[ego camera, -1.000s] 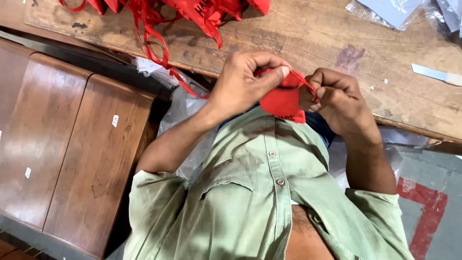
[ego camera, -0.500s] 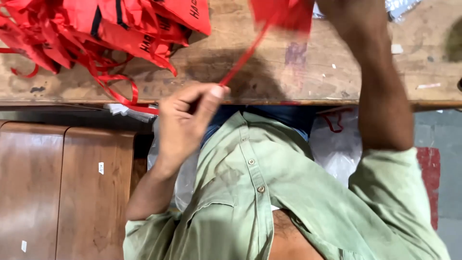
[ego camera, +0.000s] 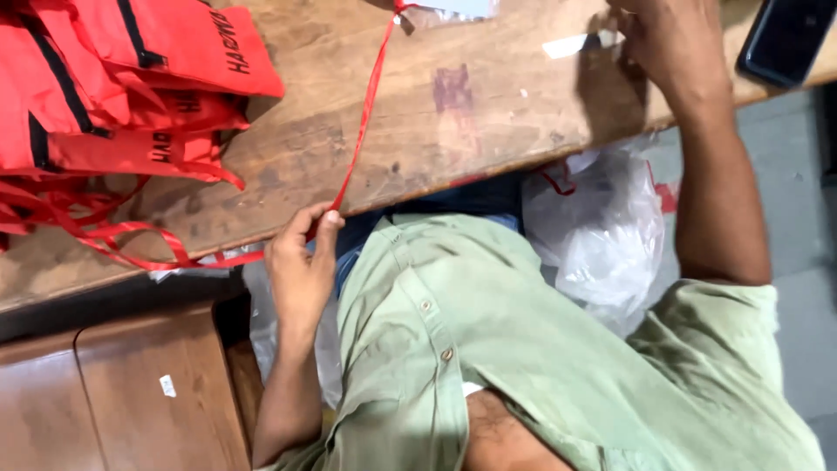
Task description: Assembling hardware kits by placing instruction manuals into red bags and attaching ribbons to the bags.
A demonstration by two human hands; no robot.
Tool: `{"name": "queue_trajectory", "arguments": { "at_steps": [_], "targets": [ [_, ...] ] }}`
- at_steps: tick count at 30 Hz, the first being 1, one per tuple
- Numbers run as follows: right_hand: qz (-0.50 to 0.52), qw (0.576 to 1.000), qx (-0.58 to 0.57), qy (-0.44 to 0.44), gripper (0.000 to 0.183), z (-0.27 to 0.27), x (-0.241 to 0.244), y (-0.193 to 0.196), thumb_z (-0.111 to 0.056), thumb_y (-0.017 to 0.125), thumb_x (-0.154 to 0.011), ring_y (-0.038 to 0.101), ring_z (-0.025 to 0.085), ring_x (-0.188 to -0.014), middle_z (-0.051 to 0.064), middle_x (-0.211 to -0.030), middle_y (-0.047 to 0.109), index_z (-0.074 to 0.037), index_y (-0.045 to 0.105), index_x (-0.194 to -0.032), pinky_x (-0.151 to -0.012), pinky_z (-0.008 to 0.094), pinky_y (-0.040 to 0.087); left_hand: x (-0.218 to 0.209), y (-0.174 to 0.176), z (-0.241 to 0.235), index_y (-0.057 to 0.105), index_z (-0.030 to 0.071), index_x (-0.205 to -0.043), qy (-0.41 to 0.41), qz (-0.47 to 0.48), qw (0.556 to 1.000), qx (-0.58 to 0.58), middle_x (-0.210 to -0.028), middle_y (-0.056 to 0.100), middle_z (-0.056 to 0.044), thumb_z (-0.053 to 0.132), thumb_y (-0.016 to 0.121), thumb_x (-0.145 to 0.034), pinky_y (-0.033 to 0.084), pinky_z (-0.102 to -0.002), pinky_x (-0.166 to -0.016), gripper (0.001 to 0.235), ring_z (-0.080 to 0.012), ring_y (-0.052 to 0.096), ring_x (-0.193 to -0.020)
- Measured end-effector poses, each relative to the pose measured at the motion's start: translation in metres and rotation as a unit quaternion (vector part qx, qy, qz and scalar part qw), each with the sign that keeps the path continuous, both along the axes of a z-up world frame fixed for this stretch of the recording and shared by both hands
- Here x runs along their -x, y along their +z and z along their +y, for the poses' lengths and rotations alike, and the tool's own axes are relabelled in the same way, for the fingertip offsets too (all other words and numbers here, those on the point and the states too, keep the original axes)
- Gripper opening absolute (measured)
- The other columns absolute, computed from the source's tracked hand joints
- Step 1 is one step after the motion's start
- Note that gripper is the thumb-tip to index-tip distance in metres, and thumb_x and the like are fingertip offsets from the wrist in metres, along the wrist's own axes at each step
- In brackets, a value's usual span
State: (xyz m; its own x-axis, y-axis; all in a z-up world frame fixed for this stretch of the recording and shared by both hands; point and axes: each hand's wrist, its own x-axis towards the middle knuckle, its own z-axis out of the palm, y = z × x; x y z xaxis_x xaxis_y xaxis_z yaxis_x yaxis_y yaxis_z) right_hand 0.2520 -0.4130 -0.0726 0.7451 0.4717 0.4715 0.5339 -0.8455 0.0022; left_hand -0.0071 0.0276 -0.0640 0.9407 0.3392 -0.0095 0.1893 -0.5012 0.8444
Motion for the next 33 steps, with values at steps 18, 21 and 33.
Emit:
{"name": "queue_trajectory", "arguments": {
  "at_steps": [18, 21, 33],
  "targets": [
    [0.273, 0.911, -0.309, -0.028, 0.005, 0.055, 0.131, 0.021, 0.0, 0.055, -0.118, 0.062, 0.009, -0.085, 0.006, -0.104, 0.068, 0.004, 0.057, -0.119, -0.071, 0.025, 0.05, 0.054, -0.004, 0.021, 0.07, 0.002, -0.105, -0.025, -0.068, 0.996, 0.054, -0.096, 0.074, -0.012, 0.02, 0.071, -0.095, 0.057, -0.035, -0.072, 0.02, -0.0274, 0.074, -0.088],
    [0.19, 0.961, -0.163, 0.115, 0.022, 0.119, 0.166, 0.05, 0.003, 0.075, -0.106, 0.061, 0.02, -0.081, 0.017, -0.096, 0.065, 0.01, 0.067, -0.126, -0.072, 0.03, 0.05, 0.082, -0.003, 0.054, 0.073, 0.004, -0.099, -0.032, -0.016, 0.999, 0.0, -0.091, 0.074, -0.012, 0.024, 0.074, -0.092, 0.055, -0.038, -0.071, 0.022, -0.0276, 0.072, -0.081],
    [0.432, 0.865, -0.043, 0.253, 0.024, 0.323, 0.217, 0.051, -0.019, 0.075, -0.1, 0.062, 0.023, -0.057, 0.015, -0.072, 0.065, 0.002, 0.069, -0.09, -0.059, 0.035, 0.049, 0.133, -0.011, 0.098, 0.075, 0.007, -0.097, 0.035, -0.084, 0.99, -0.109, -0.088, 0.072, -0.008, 0.025, 0.076, -0.093, 0.041, -0.045, -0.096, 0.018, -0.0276, 0.066, -0.09]
  ]
}}
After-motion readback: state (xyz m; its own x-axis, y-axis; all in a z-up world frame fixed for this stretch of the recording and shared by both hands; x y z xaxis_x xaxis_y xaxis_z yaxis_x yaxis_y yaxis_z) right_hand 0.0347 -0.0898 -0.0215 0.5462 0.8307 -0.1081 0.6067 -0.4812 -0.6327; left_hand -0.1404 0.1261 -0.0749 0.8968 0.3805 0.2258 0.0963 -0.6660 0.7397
